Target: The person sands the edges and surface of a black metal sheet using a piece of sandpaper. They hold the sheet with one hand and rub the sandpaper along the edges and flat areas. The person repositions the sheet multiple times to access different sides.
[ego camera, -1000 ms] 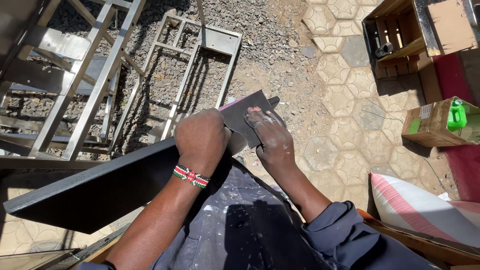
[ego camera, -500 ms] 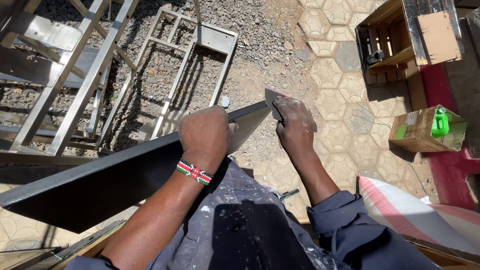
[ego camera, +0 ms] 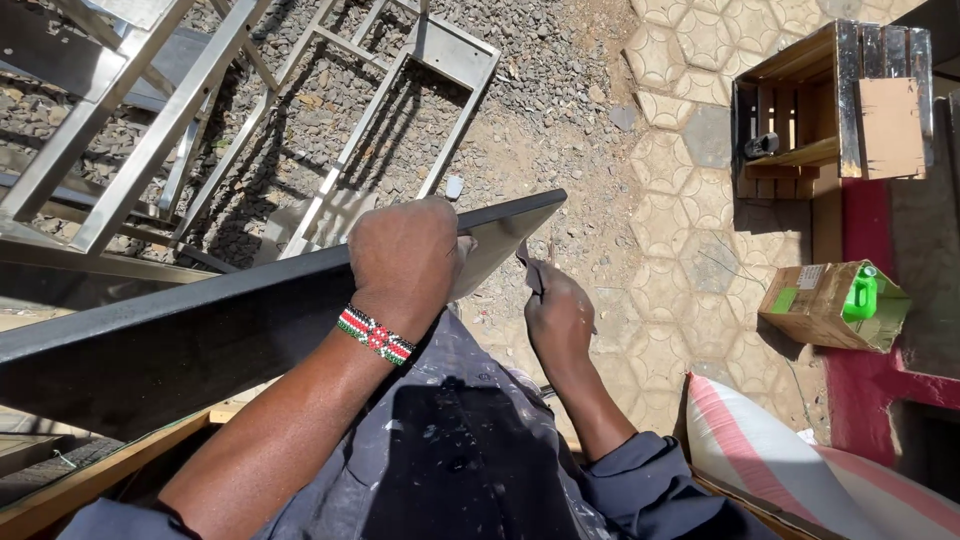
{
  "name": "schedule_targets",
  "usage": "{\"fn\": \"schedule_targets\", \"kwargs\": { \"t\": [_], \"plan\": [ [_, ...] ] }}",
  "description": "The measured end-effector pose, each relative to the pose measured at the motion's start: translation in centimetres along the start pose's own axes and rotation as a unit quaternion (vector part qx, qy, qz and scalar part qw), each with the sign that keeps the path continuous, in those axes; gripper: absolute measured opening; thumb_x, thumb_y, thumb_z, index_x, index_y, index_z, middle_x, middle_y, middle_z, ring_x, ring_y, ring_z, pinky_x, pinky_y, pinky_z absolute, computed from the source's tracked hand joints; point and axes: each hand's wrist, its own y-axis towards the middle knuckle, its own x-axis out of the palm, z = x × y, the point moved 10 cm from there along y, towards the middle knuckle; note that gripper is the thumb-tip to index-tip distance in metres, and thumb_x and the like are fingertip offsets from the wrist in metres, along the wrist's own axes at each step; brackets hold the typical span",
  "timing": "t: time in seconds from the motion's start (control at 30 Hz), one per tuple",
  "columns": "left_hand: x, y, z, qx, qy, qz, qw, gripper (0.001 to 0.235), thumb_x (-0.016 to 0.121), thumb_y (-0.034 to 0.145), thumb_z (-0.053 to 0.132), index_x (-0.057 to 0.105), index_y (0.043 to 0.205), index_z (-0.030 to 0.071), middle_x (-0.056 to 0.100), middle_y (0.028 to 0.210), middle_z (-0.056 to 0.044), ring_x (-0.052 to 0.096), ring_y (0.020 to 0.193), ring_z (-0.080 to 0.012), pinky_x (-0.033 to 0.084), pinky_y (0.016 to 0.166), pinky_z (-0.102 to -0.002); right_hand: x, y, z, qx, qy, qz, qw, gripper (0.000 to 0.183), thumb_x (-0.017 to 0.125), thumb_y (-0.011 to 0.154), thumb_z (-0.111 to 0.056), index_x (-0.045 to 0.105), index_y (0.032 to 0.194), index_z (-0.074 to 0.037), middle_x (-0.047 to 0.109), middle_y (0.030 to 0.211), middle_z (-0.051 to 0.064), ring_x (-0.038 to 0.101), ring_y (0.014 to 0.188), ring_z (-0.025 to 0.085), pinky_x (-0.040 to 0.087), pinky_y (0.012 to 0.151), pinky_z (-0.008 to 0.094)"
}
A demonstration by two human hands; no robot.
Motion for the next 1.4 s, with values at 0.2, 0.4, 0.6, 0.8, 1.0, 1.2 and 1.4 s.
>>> {"fn": "schedule_targets", "kwargs": {
  "t": [0.2,0.4,0.6,0.8,1.0,1.2,1.4],
  "plan": [
    [1.0,0.4,1.3,0.036,0.002,0.021,0.999,0.017,0.08,0.102,0.014,0.09,0.096,0.002,0.085,0.075,-0.016,0.09,0.083,-0.0453,0.071,0.067,-0.059,-10.3,4.6,-2.4,-0.141,-0.014,0.196,0.97,0.082,0.071,0.085,0.021,0.075,0.163,-0.001,0.077,0.159,0.029,0.066,0.153,0.054,0.05,0.13,0.064],
    [4.7,1.6,1.9,0.044,-0.002,0.032,0.999,0.017,0.081,0.103,0.014,0.088,0.094,0.001,0.084,0.073,-0.017,0.09,0.082,-0.0455,0.07,0.065,-0.059,-9.2,0.5,-13.4,-0.307,0.077,0.112,0.942,0.081,0.065,0.075,0.02,0.079,0.153,0.001,0.082,0.147,0.031,0.074,0.143,0.057,0.054,0.131,0.069],
    [3.4,1.0,1.0,0.03,-0.007,0.009,0.999,0.017,0.078,0.103,0.01,0.088,0.098,-0.002,0.085,0.076,-0.019,0.089,0.084,-0.0477,0.071,0.067,-0.061,-8.9,0.1,-16.1,-0.259,0.069,0.094,0.959,0.076,0.061,0.08,0.022,0.083,0.149,-0.004,0.083,0.15,0.027,0.076,0.143,0.052,0.053,0.134,0.062],
    [0.7,0.0,2.0,0.035,-0.006,0.001,0.999,0.024,0.085,0.101,0.019,0.086,0.102,-0.005,0.084,0.078,-0.021,0.089,0.084,-0.048,0.071,0.068,-0.064,-7.6,4.3,-7.0,-0.233,0.006,0.109,0.966,0.072,0.066,0.083,0.019,0.081,0.15,-0.004,0.083,0.149,0.024,0.075,0.144,0.049,0.05,0.135,0.062],
    [1.5,-0.6,2.0,0.037,0.017,-0.009,0.999,0.03,0.087,0.1,0.027,0.086,0.102,-0.003,0.085,0.08,-0.019,0.09,0.087,-0.0478,0.071,0.073,-0.064,-4.5,8.8,6.7,-0.042,-0.13,0.053,0.989,0.072,0.063,0.092,0.003,0.081,0.154,-0.028,0.087,0.144,0.007,0.079,0.138,0.041,0.06,0.123,0.062],
    [1.8,-0.6,1.6,0.025,0.009,-0.029,0.999,0.037,0.09,0.101,0.032,0.084,0.106,-0.005,0.086,0.085,-0.023,0.09,0.091,-0.051,0.07,0.076,-0.068,-11.2,5.0,1.6,-0.139,-0.086,0.197,0.967,0.076,0.059,0.091,0.017,0.082,0.157,-0.015,0.082,0.156,0.015,0.073,0.149,0.042,0.057,0.125,0.057],
    [1.7,-0.8,2.1,0.032,0.004,-0.028,0.999,0.038,0.09,0.1,0.034,0.084,0.102,-0.004,0.086,0.084,-0.022,0.09,0.091,-0.0509,0.071,0.078,-0.067,-9.1,2.7,-3.6,-0.138,-0.096,0.128,0.977,0.082,0.075,0.081,0.015,0.08,0.157,-0.016,0.081,0.158,0.014,0.065,0.159,0.042,0.052,0.125,0.055]
  ]
}}
